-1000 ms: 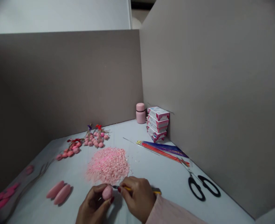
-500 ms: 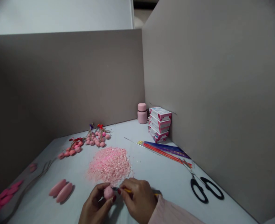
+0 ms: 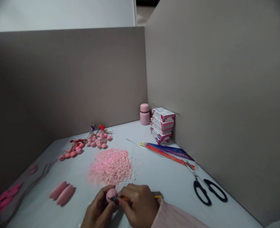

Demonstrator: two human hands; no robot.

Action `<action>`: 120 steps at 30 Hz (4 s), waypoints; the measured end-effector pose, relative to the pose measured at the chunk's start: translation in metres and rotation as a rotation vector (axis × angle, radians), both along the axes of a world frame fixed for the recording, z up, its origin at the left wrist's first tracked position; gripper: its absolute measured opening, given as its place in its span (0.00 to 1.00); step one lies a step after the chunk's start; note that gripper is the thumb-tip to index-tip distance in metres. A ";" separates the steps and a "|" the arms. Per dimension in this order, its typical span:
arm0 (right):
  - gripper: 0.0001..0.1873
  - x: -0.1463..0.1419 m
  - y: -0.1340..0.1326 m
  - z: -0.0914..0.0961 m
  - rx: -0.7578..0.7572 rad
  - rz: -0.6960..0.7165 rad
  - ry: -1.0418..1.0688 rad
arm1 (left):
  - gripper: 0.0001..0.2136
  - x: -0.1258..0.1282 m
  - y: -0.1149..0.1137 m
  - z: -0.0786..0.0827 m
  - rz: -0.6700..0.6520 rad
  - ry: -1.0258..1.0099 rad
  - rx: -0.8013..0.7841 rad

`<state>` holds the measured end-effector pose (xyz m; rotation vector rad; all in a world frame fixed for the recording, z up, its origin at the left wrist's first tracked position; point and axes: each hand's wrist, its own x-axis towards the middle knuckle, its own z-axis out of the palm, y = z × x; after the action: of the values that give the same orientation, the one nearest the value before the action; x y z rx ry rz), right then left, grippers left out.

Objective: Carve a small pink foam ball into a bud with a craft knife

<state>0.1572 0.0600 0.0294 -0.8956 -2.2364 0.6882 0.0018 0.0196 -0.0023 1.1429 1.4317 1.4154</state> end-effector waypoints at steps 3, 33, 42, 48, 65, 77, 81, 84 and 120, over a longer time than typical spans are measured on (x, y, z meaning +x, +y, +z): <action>0.09 0.000 0.000 -0.002 0.007 -0.003 -0.016 | 0.14 0.000 0.001 0.000 -0.021 -0.027 0.012; 0.09 0.001 0.006 -0.003 -0.051 -0.068 0.028 | 0.10 -0.001 0.001 -0.004 -0.059 -0.175 0.084; 0.10 -0.001 0.005 -0.002 -0.063 -0.093 0.102 | 0.11 0.000 0.000 -0.005 -0.016 -0.152 0.077; 0.09 -0.003 -0.001 0.001 -0.055 -0.064 0.092 | 0.11 0.001 -0.002 -0.001 0.010 -0.133 0.055; 0.10 -0.001 0.005 -0.002 -0.070 -0.106 0.064 | 0.10 0.006 -0.001 0.011 0.004 -0.277 0.091; 0.10 0.000 0.007 -0.004 -0.036 -0.112 0.087 | 0.18 -0.002 0.006 0.013 0.019 -0.519 -0.058; 0.11 0.000 0.004 0.000 -0.033 -0.080 0.075 | 0.17 -0.001 0.006 0.018 -0.015 -0.683 -0.183; 0.10 0.000 0.003 0.001 -0.042 -0.067 0.083 | 0.16 0.000 0.005 0.022 -0.011 -0.737 -0.258; 0.09 -0.001 0.002 0.000 -0.015 -0.069 0.027 | 0.12 -0.005 0.006 0.017 -0.178 -0.790 -0.270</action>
<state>0.1564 0.0624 0.0298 -0.9613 -2.1689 0.6818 -0.0037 0.0253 0.0149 0.4326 0.8856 1.2834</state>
